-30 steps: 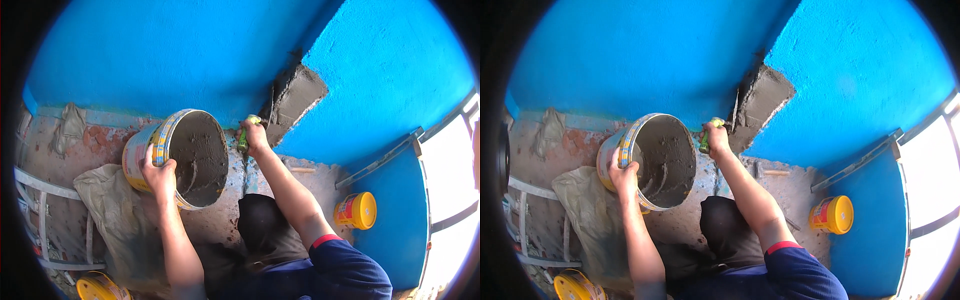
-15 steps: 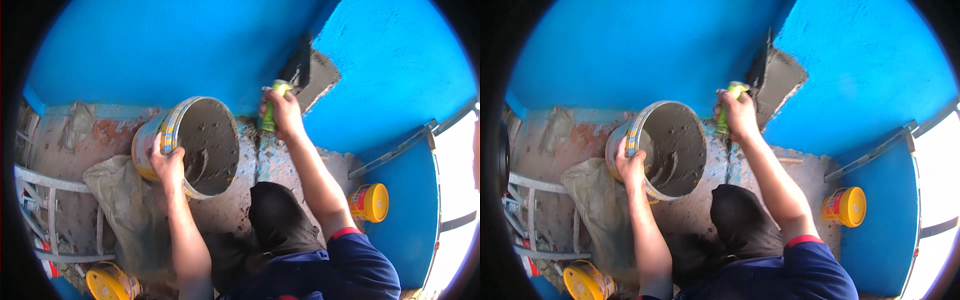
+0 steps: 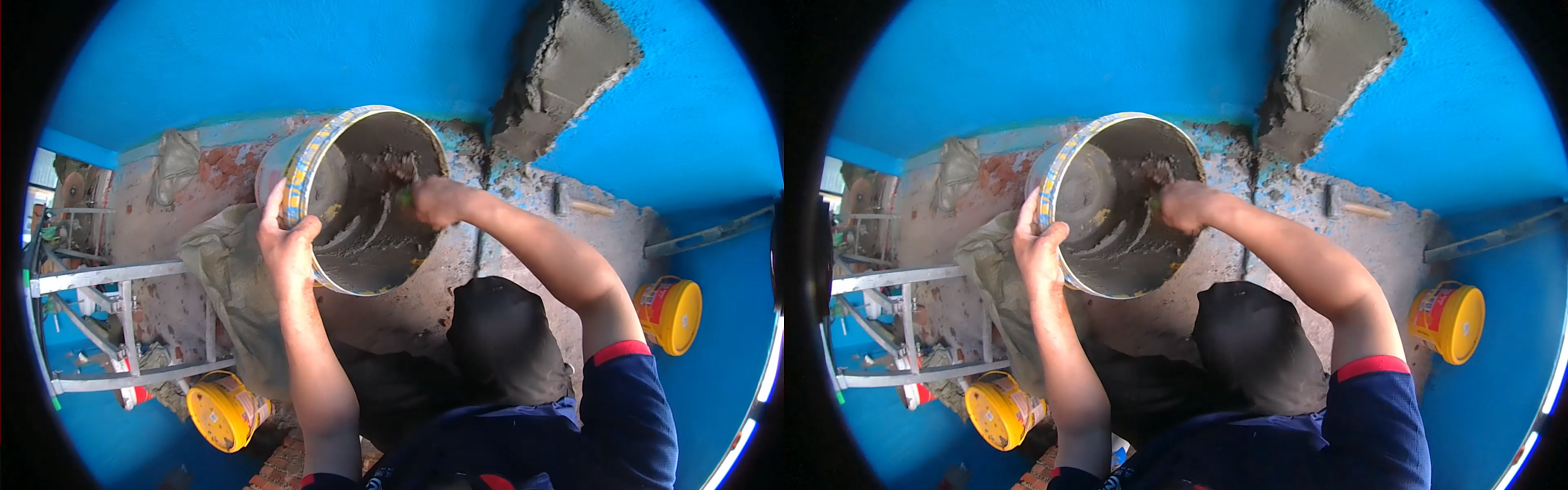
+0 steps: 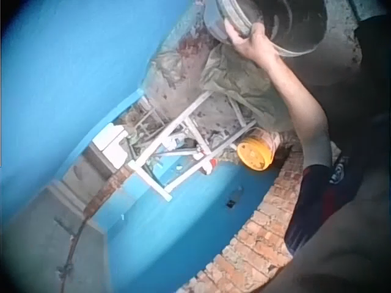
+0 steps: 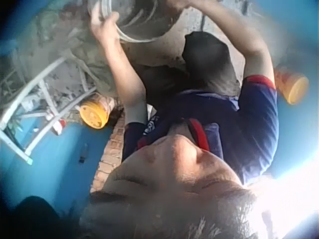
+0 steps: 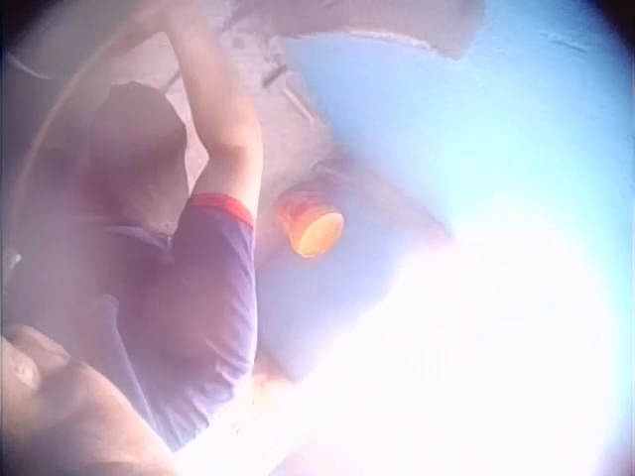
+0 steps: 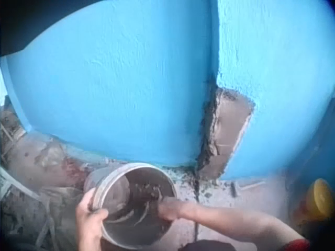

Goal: The person scoops mortar from a bucket with a trowel and applies, spreads, and smooths it onto a brick wall.

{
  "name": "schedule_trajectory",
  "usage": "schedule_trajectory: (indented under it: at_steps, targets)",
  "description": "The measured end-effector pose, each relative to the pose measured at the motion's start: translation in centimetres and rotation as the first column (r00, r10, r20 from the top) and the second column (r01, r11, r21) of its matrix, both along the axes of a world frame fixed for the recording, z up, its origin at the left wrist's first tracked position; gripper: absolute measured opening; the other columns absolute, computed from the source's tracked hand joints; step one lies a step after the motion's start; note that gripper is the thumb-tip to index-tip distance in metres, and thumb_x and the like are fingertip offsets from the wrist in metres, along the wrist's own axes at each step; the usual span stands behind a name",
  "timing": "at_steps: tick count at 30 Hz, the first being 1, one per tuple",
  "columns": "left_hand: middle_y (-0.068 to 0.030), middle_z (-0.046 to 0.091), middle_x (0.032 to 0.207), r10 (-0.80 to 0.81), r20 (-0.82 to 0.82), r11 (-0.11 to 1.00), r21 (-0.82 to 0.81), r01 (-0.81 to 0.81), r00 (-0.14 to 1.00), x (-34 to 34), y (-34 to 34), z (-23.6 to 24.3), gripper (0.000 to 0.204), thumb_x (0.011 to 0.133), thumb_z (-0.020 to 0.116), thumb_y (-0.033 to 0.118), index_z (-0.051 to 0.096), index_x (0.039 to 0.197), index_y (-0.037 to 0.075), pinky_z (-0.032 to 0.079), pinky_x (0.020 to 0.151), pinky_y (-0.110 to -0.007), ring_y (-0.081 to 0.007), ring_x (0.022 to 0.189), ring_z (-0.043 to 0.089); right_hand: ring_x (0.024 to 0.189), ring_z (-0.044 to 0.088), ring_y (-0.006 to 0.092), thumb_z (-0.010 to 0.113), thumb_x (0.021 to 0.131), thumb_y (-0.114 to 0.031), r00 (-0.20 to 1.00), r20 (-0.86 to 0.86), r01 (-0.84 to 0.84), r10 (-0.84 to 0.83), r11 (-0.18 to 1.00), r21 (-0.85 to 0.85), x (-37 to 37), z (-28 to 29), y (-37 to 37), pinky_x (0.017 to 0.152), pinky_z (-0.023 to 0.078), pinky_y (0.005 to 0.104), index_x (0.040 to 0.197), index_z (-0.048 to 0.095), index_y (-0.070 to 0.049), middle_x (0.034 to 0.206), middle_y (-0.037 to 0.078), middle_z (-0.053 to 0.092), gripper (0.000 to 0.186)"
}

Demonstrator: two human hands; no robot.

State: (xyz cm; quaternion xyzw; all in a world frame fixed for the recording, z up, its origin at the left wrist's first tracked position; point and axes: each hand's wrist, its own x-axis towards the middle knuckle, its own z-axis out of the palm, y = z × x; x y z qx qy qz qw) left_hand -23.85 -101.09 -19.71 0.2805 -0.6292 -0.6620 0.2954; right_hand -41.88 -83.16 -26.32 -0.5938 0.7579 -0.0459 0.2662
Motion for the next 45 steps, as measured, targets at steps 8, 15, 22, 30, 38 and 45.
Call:
schedule_trajectory:
  at_steps: [8,15,22,30,38,45]
  targets:
    - [-0.0075,0.060,0.121,-0.006,0.028,0.999,-0.043,0.007,1.000,0.7,3.0,-0.7,0.073,0.063,0.053,-0.015,0.050,0.136,-0.007,0.045,0.075,-0.018,-0.0093,0.097,0.058,0.088,0.070,0.0308,0.059,0.086,-0.011,0.961,0.108,-0.265,0.253,0.958,0.111,0.3,-12.2,-6.4,0.073,0.057,0.0442,0.103,0.071,-0.005,0.106,0.013,0.071,0.021]
    - [-0.0141,0.059,0.127,-0.022,-0.019,0.998,0.058,0.023,1.000,3.9,1.6,-0.6,0.079,0.063,0.057,-0.005,0.042,0.140,-0.009,0.046,0.098,-0.032,-0.0227,0.112,0.060,0.054,0.052,0.0121,0.042,0.103,-0.034,-0.332,0.870,0.194,-0.365,0.876,0.441,7.8,-11.4,-7.7,0.048,0.046,0.0289,0.095,0.057,-0.009,0.073,0.002,0.055,0.030]
    - [-0.0135,0.059,0.127,0.000,0.001,0.999,0.043,0.000,1.000,3.7,1.0,-1.2,0.078,0.067,0.062,-0.003,0.041,0.142,-0.008,0.046,0.099,-0.033,-0.0237,0.110,0.060,0.080,0.069,0.0357,0.048,0.097,-0.037,0.706,0.685,0.447,-0.179,0.863,-0.235,8.7,-7.0,-5.7,0.075,0.055,0.0458,0.098,0.061,0.001,0.093,0.023,0.069,0.041]
    - [-0.0144,0.058,0.129,0.000,0.028,1.000,0.015,-0.001,1.000,1.7,2.1,0.0,0.077,0.066,0.055,-0.006,0.041,0.141,-0.010,0.042,0.103,-0.031,-0.0227,0.117,0.058,0.104,0.068,0.0246,0.055,0.089,-0.016,0.993,0.112,0.037,-0.032,0.999,-0.039,7.0,-4.6,-4.1,0.079,0.056,0.0382,0.112,0.070,-0.006,0.110,0.013,0.070,0.029]
    - [-0.0099,0.057,0.129,-0.009,0.130,0.994,-0.111,0.023,0.991,0.1,2.4,-0.7,0.077,0.066,0.056,-0.005,0.041,0.142,-0.009,0.044,0.095,-0.026,-0.0176,0.110,0.057,0.101,0.069,0.0272,0.059,0.087,-0.017,0.992,-0.018,0.127,-0.125,0.989,0.073,7.6,-10.9,-6.5,0.060,0.054,0.0513,0.106,0.076,-0.017,0.110,0.005,0.072,0.026]
    - [-0.0092,0.058,0.125,0.021,0.048,0.999,-0.035,-0.020,0.999,0.5,2.0,-0.2,0.072,0.069,0.056,-0.008,0.043,0.140,-0.009,0.046,0.088,-0.022,-0.0131,0.104,0.059,0.103,0.069,0.0231,0.059,0.087,-0.012,0.963,-0.184,0.176,-0.196,0.977,-0.118,2.9,-3.6,-7.3,0.076,0.058,0.0342,0.107,0.074,-0.013,0.111,0.006,0.072,0.025]
